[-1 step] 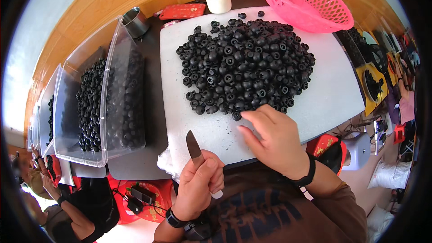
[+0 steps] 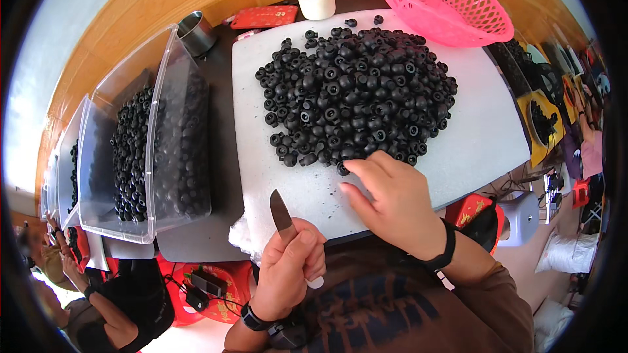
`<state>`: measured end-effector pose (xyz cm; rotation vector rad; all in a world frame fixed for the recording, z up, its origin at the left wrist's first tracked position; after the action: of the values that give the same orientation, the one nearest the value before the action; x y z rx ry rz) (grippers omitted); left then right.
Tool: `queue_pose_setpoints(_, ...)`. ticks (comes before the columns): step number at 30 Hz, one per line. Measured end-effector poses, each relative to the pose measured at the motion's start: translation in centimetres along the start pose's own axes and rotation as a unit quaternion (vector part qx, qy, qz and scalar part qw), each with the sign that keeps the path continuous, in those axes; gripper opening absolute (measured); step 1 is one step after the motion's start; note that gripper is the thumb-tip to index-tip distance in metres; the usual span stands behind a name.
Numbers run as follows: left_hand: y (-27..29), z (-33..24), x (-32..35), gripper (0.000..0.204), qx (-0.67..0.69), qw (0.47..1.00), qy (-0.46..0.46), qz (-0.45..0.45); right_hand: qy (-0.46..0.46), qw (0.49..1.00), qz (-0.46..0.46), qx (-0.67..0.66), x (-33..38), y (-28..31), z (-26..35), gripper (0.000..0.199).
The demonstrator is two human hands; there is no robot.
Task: Manually pitting and processing olives using a knife.
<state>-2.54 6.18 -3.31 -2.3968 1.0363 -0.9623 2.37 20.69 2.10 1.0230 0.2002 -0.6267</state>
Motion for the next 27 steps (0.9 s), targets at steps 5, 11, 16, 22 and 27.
queue_pose_setpoints(5, 0.2, -0.1, -0.3, 0.016, 0.002, 1.0, -0.009, -0.001, 0.019, 0.999, 0.015, 0.045, -0.6, -1.2, -0.1, 0.016)
queue_pose_setpoints(11, 0.7, -0.1, -0.2, 0.016, 0.011, 1.0, -0.004, 0.013, 0.026, 0.998, 0.007, 0.049, -0.4, -1.4, 0.1, 0.017)
queue_pose_setpoints(16, 1.5, -0.3, -0.1, 0.017, 0.014, 1.0, -0.012, 0.005, 0.059, 0.997, 0.046, 0.012, 0.5, -1.5, 1.0, 0.018)
queue_pose_setpoints(22, 1.4, -0.4, -0.1, 0.017, 0.019, 1.0, -0.01, 0.017, 0.044, 0.997, 0.07, 0.001, 0.2, -1.6, 1.1, 0.024)
queue_pose_setpoints(27, 1.4, -0.3, -0.2, 0.017, 0.021, 1.0, -0.014, 0.017, 0.053, 0.996, 0.072, -0.017, 0.3, -1.5, 1.0, 0.024)
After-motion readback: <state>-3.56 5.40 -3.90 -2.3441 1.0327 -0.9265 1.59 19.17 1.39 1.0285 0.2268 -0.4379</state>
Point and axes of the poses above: each hand's wrist, its own x-axis away from the middle knuckle, its own y-axis out of the back of the hand, z = x × y, the point moved 7 cm from there along -x, towards the middle knuckle, and after that the axes turned 2 degrees about x, right-handed, at the moved point
